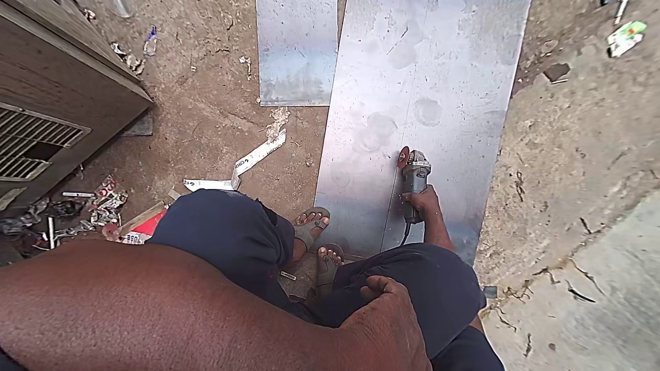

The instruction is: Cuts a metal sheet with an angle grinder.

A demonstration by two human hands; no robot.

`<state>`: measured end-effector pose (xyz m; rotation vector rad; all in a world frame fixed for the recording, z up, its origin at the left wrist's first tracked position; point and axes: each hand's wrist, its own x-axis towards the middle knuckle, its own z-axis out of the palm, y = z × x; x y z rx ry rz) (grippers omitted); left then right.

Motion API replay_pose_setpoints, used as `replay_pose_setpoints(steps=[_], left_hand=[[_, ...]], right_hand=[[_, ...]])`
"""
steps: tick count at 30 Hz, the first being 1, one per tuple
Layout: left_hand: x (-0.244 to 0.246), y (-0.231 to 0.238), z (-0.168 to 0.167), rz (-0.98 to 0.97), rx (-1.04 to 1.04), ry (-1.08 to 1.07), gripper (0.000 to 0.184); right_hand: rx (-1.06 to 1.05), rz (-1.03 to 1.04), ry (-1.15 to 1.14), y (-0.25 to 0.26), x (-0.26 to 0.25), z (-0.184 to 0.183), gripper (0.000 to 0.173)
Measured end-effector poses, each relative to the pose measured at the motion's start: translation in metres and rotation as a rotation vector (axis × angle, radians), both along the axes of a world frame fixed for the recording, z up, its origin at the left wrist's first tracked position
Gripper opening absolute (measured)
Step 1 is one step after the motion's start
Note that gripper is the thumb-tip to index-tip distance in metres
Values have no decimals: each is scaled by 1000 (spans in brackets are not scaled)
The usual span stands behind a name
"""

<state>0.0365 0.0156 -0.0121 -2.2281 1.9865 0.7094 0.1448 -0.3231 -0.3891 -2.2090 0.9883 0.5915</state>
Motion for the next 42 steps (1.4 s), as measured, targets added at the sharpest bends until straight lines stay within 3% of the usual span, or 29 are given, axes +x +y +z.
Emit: replay_pose_setpoints(steps=[5, 33, 37, 42], left_hand=[[14, -3, 13, -49, 119, 168, 19], [15, -4, 14, -84, 106, 156, 18], [19, -7, 12, -128, 179, 126, 17], [19, -3, 3, -72, 276, 74, 12]], right_hand=[[4, 5, -8, 0, -1, 0, 84], [-21, 41, 24, -5, 5, -1, 85], [7, 4, -25, -1, -7, 21, 86], [94, -147, -213, -25, -45, 83, 82]])
